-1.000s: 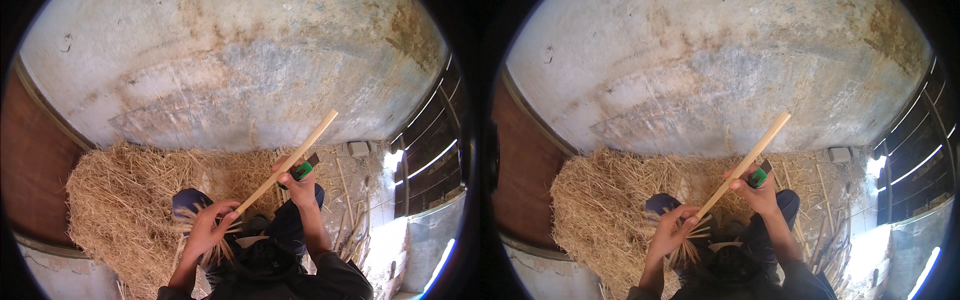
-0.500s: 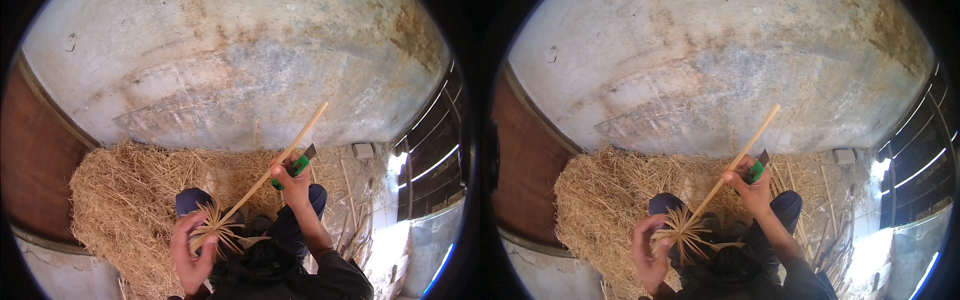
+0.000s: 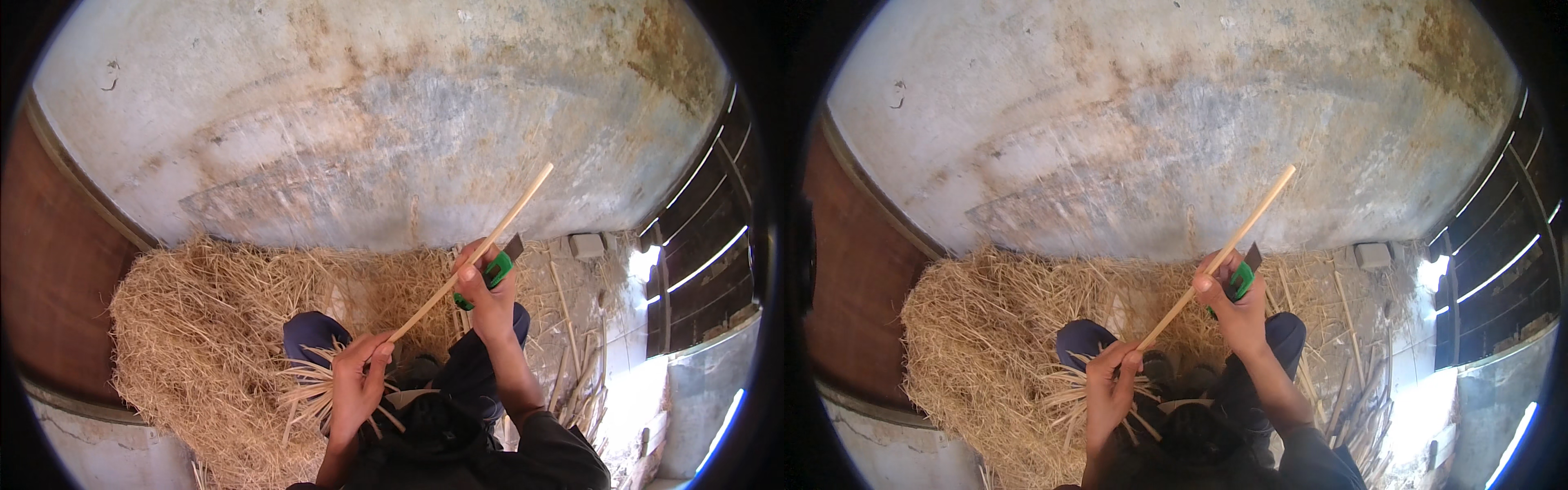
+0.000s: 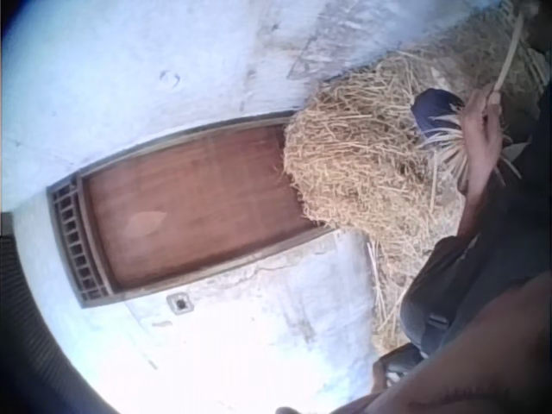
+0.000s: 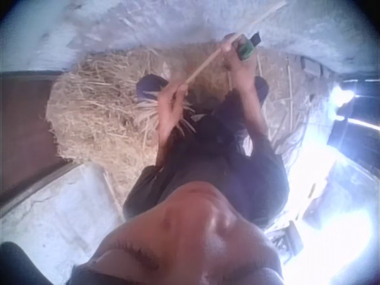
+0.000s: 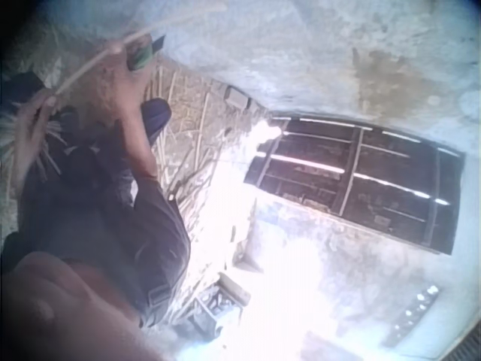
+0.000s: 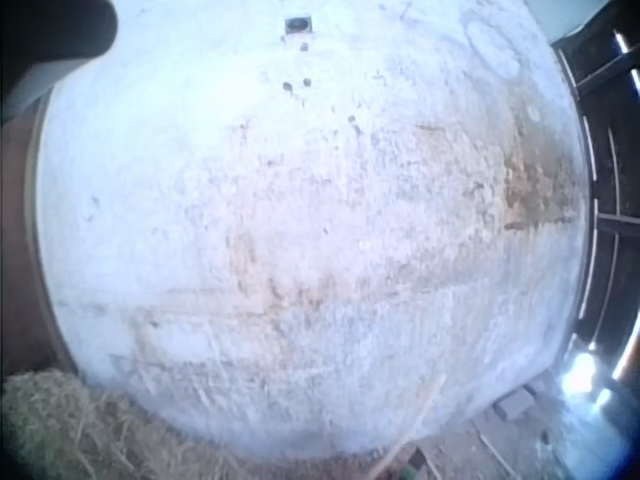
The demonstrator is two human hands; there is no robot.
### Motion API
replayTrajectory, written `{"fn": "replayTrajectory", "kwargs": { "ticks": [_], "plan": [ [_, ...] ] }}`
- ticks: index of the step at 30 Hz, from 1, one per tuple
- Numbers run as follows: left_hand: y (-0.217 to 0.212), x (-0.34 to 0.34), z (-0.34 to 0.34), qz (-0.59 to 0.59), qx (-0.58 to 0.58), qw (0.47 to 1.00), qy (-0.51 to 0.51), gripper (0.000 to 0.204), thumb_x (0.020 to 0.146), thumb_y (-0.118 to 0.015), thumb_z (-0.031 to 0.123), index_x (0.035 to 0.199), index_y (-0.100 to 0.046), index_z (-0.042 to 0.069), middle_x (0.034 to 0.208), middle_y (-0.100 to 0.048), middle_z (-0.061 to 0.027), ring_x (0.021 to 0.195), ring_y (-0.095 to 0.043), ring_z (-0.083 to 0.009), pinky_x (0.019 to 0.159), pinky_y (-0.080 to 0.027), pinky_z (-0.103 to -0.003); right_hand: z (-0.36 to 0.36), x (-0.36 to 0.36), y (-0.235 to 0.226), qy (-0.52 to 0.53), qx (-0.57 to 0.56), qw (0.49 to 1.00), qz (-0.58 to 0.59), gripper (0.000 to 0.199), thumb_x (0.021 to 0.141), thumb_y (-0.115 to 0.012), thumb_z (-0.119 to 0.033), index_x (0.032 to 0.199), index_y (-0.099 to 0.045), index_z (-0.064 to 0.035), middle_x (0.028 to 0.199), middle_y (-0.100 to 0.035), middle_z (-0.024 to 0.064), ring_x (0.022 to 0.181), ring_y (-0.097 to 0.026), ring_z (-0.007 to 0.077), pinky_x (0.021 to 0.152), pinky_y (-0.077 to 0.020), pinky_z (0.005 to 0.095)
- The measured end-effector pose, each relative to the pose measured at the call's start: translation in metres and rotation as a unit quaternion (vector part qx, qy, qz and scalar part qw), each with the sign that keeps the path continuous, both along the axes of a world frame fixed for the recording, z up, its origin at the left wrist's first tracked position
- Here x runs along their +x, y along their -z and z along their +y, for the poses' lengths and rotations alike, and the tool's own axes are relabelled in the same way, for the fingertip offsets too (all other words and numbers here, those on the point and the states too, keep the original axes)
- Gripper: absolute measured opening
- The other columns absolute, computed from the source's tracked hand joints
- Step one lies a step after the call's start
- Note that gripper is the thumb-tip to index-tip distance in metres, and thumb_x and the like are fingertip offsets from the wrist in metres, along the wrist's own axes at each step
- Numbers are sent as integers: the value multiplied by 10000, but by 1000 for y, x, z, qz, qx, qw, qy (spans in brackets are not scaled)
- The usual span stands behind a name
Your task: The person uses a small hand tool to shave and refine the surface of a bamboo stick while holding it over a pile of straw.
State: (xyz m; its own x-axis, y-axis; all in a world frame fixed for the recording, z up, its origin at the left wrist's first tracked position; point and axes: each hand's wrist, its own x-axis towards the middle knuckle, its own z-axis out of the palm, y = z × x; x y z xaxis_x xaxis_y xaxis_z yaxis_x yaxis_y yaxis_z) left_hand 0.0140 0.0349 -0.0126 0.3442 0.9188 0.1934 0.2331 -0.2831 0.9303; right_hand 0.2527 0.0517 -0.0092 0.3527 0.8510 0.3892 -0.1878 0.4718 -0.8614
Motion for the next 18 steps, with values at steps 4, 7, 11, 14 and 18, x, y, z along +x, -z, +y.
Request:
{"fn": "replayTrajectory", "kwargs": {
  "ticks": [4,7,11,14,18],
  "plan": [
    [2,0,2,-17,19,999,-28,246,1113,-679,144,1224,-790,-44,827,-652,-61,765,-586,-124,701,-457,-291,-12,12,-3,-29,26,986,-161,345,1069,-741,-341,1156,-684,-11,810,-581,14,731,-584,125,677,-462,279],
    [1,-3,5,-18,21,999,-42,252,1068,-723,93,1280,-783,-29,791,-610,-89,701,-549,-159,647,-450,-325,-25,4,-3,-34,-20,963,-267,310,1069,-737,-294,1176,-688,-7,827,-621,68,713,-645,213,663,-503,327],
    [-19,3,4,3,69,996,-48,273,1048,-726,48,1306,-778,-24,848,-661,-99,700,-578,-161,644,-467,-314,-27,-10,6,33,68,904,-420,309,967,-833,-232,1152,-715,-15,948,-727,145,779,-740,353,661,-575,412],
    [-27,9,0,16,84,995,-49,301,1030,-728,8,1327,-774,-14,896,-687,-103,700,-595,-164,639,-476,-305,-26,-16,9,52,75,889,-448,349,923,-873,-256,1142,-725,-26,932,-719,116,759,-735,316,642,-566,394],
    [-25,14,-1,17,98,994,-54,310,1018,-733,-17,1324,-775,-13,909,-682,-99,688,-590,-154,616,-471,-297,-29,-24,4,95,68,855,-505,375,878,-900,-258,1138,-736,-44,910,-709,91,751,-733,286,634,-569,387]
  ]
}}
